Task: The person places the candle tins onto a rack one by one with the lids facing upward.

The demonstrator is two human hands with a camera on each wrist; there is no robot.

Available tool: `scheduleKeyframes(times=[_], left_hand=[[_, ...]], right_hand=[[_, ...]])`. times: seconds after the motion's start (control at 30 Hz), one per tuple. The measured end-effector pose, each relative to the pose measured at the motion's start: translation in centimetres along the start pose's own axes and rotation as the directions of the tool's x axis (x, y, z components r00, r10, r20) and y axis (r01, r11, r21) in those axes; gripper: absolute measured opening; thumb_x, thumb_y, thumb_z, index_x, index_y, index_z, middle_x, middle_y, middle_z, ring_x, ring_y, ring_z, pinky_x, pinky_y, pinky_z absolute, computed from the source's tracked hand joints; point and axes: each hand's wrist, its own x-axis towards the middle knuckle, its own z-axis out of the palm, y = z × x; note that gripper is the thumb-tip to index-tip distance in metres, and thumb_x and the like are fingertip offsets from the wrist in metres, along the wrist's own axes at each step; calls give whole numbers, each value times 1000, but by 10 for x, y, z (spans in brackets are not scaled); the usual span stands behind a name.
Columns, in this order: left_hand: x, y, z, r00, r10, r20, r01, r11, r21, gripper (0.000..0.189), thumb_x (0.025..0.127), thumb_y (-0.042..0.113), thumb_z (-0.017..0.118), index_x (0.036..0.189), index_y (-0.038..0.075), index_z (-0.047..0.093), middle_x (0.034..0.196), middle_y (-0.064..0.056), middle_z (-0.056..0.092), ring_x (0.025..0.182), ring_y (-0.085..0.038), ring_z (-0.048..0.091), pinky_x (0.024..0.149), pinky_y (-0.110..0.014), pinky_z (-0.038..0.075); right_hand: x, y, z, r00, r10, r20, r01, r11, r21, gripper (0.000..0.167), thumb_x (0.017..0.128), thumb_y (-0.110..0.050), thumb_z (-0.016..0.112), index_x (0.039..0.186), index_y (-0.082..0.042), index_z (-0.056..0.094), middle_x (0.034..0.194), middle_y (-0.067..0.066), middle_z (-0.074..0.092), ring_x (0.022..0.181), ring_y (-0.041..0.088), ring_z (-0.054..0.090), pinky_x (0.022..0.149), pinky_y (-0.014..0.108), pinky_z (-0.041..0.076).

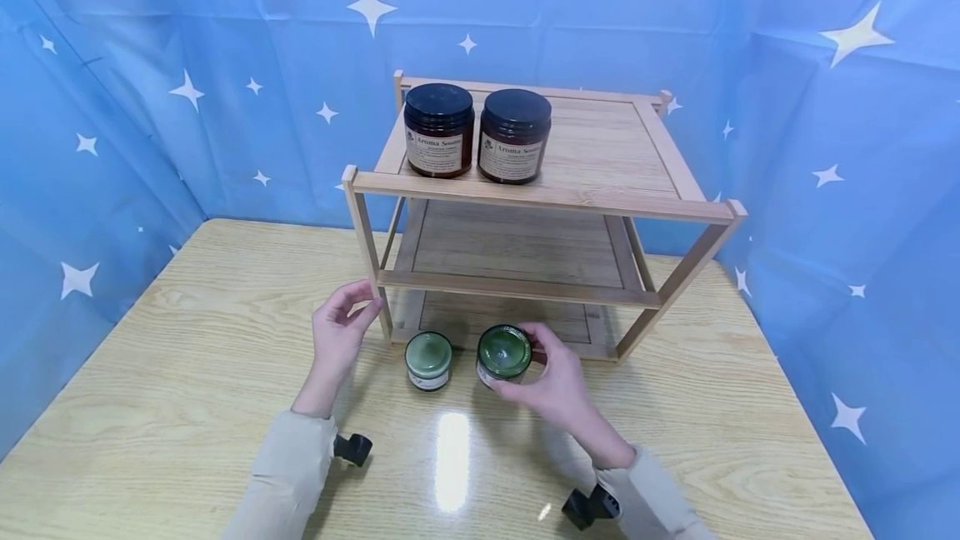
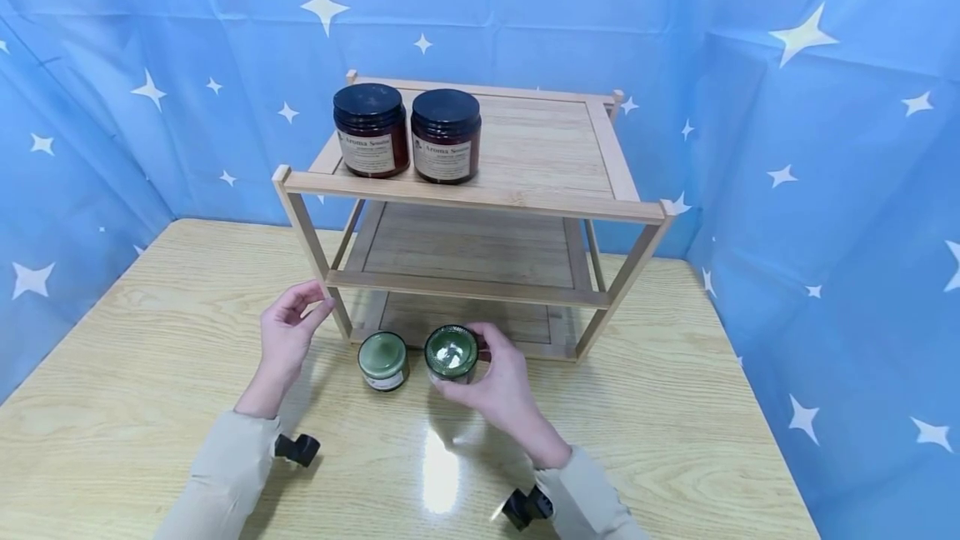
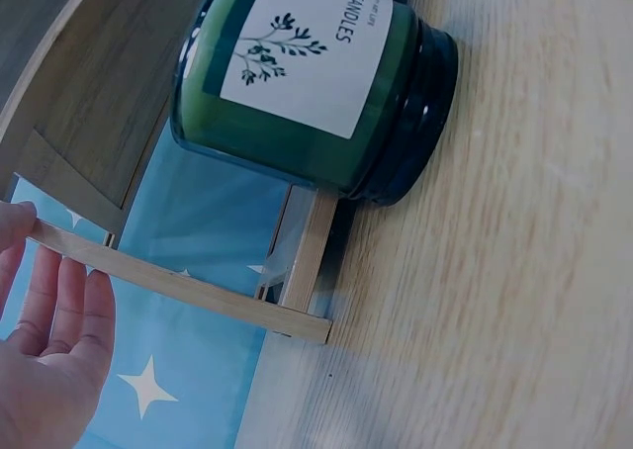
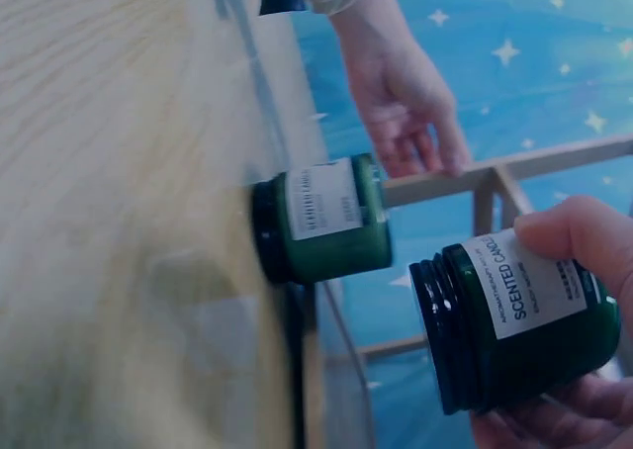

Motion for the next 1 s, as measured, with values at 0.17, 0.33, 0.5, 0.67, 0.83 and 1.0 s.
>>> scheduleKeyframes(times=[0.17, 0.33, 0.5, 0.67, 0.83, 1.0], left_hand=[[0, 1, 0, 1000, 0, -5, 0, 1000, -4, 42, 77, -22, 59, 94, 15, 67, 87, 6, 67, 85, -8, 62, 77, -21, 56], [0, 0, 1, 1000, 1, -8, -1, 1000, -15, 44, 76, -23, 58, 93, 17, 67, 87, 6, 67, 85, -8, 62, 78, -22, 56], [0, 0, 1, 1000, 2, -8, -2, 1000, -19, 45, 76, -23, 58, 93, 17, 68, 88, 5, 67, 85, -7, 62, 78, -22, 56], [0, 0, 0, 1000, -4, -10, 4, 1000, -14, 46, 77, -23, 58, 92, 19, 68, 87, 6, 67, 85, -7, 62, 78, -21, 56], [-1, 1, 0, 1000, -10, -11, 10, 1000, -9, 44, 77, -23, 59, 93, 16, 68, 87, 6, 67, 85, -8, 62, 78, -22, 56], [-1, 1, 1, 1000, -10, -8, 10, 1000, -8, 42, 77, -23, 59, 94, 15, 68, 87, 6, 67, 85, -8, 62, 79, -22, 56]], right_hand=[[1, -9, -12, 1000, -13, -16, 13, 1000, 14, 60, 60, -9, 87, 112, -4, 57, 101, 6, 63, 94, 20, 59, 78, 31, 55], [3, -18, -21, 997, -61, -48, 61, 998, -4, 61, 59, -8, 87, 111, -2, 58, 100, 7, 64, 92, 19, 58, 75, 31, 56], [5, -27, -30, 993, -88, -75, 88, 996, -3, 62, 57, -4, 87, 111, -1, 57, 99, 6, 63, 90, 16, 57, 71, 24, 55], [7, -34, -38, 990, -107, -95, 108, 994, 4, 62, 57, -2, 87, 111, -1, 57, 100, 6, 63, 89, 12, 56, 70, 18, 53], [10, -41, -47, 983, -140, -119, 143, 989, 18, 60, 58, -1, 86, 112, 0, 57, 100, 8, 63, 87, 10, 56, 69, 15, 52], [11, -49, -55, 980, -149, -133, 155, 987, 33, 61, 59, 1, 85, 114, 0, 57, 100, 9, 62, 86, 8, 56, 69, 12, 50]])
